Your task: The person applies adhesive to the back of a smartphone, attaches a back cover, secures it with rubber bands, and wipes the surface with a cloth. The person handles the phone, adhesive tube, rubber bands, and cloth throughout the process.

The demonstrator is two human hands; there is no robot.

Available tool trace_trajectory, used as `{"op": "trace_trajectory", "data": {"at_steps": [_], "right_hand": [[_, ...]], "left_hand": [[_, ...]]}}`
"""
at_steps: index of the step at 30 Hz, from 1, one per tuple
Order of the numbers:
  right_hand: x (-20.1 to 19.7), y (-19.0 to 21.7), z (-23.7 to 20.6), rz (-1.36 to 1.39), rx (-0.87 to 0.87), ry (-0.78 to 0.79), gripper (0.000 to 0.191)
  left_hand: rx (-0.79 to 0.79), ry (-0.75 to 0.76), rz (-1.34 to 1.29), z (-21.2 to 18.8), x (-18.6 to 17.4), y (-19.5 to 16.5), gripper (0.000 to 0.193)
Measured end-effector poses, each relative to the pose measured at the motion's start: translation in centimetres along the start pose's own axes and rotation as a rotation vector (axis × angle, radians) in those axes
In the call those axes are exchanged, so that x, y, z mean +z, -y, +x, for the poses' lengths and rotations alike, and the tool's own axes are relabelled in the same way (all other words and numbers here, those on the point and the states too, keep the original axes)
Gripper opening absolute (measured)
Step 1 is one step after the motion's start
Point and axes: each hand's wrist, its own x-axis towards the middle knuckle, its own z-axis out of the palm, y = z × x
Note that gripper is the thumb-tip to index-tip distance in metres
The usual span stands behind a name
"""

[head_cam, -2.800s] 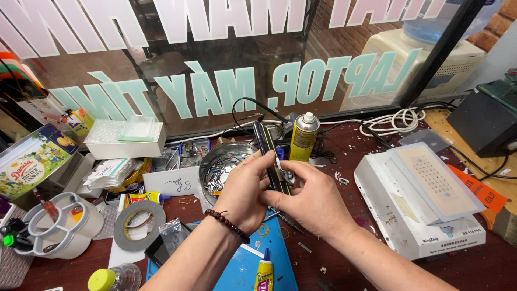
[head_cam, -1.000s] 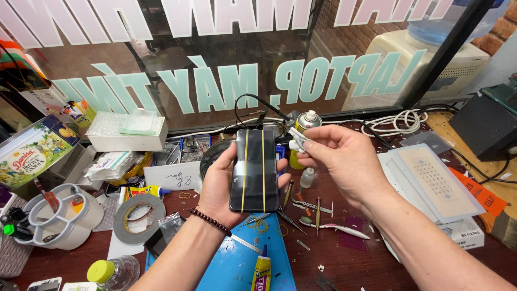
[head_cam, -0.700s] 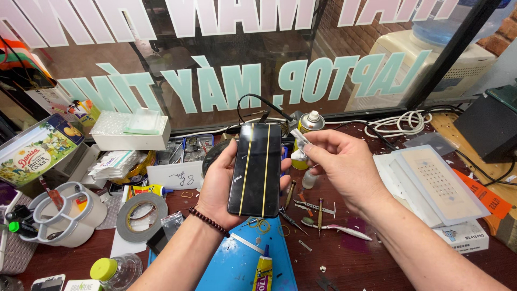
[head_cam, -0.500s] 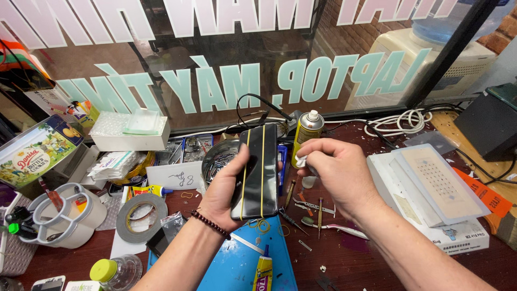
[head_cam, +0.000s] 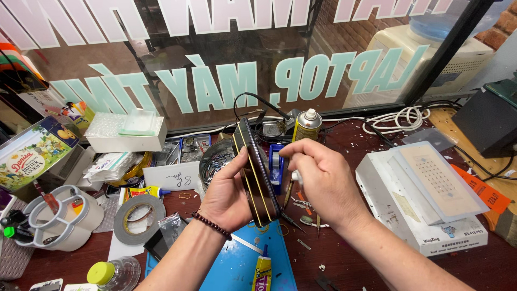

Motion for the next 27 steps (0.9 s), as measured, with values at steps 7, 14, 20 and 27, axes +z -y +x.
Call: {"op": "trace_trajectory", "data": {"at_steps": [7, 14, 20, 27], "right_hand": [[2.1, 0.9, -1.1, -0.234, -0.284, -0.053, 0.027], [2.7, 0.4, -0.9, -0.329, -0.324, -0.073, 0.028], [3.1, 0.1, -1.4, -0.315, -0.348, -0.077, 0.030], [2.8, -0.3, -1.4, -0.359, -0.380, -0.074, 0.030]], "left_hand": [[-0.033, 0.105, -0.070, 0.7, -1.5, 0.0, 0.032], [0.016, -0.041, 0.077, 0.9, -1.5, 0.4, 0.039], [-0.001, -0.055, 0.024, 1.0, -1.8, 0.2, 0.032], [0.007, -0.112, 0.087, 1.1, -1.5, 0.5, 0.033]]}}
